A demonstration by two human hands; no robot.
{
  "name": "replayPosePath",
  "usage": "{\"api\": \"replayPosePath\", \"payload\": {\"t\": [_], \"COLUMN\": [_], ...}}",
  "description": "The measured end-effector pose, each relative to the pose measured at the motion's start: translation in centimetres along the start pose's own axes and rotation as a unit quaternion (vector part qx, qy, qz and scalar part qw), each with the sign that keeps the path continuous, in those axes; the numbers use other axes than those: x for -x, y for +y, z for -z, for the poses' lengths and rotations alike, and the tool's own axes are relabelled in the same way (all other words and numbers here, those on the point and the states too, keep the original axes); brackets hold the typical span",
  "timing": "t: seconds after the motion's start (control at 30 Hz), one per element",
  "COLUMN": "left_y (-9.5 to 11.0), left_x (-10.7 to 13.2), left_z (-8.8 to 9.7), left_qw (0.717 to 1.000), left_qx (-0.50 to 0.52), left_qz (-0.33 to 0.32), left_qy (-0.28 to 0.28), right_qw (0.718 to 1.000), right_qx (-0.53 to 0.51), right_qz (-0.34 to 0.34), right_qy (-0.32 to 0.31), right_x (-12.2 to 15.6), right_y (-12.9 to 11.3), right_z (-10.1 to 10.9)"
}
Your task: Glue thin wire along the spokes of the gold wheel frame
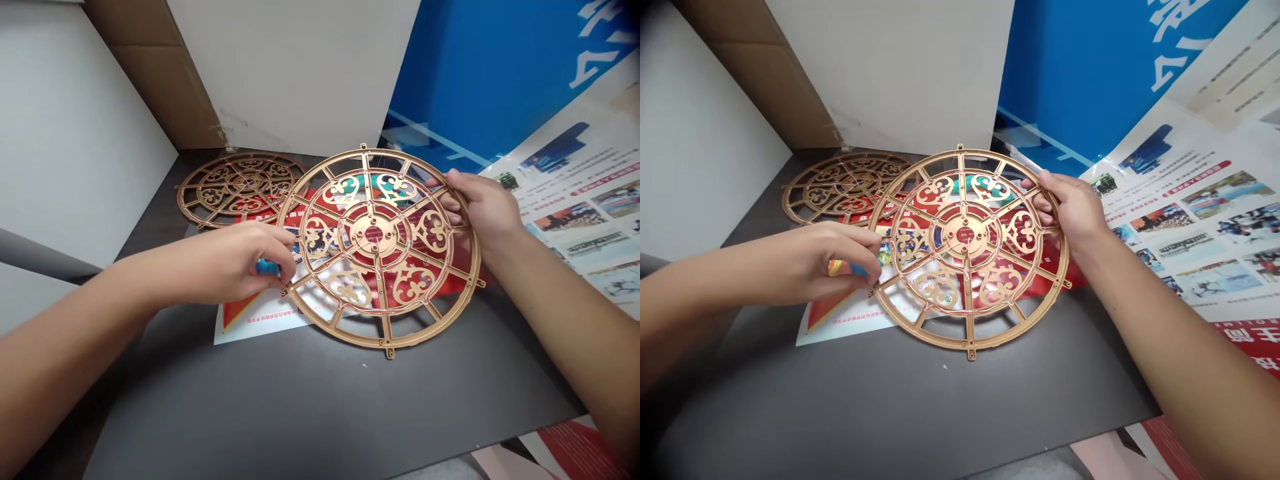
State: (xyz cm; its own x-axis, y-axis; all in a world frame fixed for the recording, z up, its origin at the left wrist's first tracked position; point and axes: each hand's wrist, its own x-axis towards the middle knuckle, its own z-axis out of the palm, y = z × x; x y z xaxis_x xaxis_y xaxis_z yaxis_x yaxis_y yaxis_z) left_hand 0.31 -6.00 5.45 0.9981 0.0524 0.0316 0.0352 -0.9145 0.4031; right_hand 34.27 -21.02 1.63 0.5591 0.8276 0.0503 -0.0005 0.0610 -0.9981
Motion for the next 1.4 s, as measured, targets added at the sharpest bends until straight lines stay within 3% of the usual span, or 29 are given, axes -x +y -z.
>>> {"api": "replayPosePath", "payload": {"t": [0.33, 0.53, 0.87, 1.4], "left_y": [-0.5, 0.7, 2.2, 2.1], "left_x": [0.2, 0.1, 0.0, -0.3], "left_z": [-0.6, -0.8, -1.0, -1.9], "left_qw": [0.998, 0.998, 0.998, 0.998], "left_qx": [-0.053, -0.048, -0.002, -0.005], "left_qz": [-0.018, -0.031, -0.055, -0.010], "left_qy": [0.023, -0.015, -0.024, -0.065], "right_qw": [0.997, 0.996, 0.996, 0.998], "right_qx": [-0.035, -0.032, -0.021, 0.001], "right_qz": [-0.052, -0.062, -0.077, -0.055], "right_qy": [0.049, 0.049, 0.049, 0.020], "right_x": [-0.2, -0.2, 0.0, 0.1], "right_y": [-0.4, -0.5, -0.8, -0.6], "right_z": [0.2, 0.3, -0.2, 0.1]}}
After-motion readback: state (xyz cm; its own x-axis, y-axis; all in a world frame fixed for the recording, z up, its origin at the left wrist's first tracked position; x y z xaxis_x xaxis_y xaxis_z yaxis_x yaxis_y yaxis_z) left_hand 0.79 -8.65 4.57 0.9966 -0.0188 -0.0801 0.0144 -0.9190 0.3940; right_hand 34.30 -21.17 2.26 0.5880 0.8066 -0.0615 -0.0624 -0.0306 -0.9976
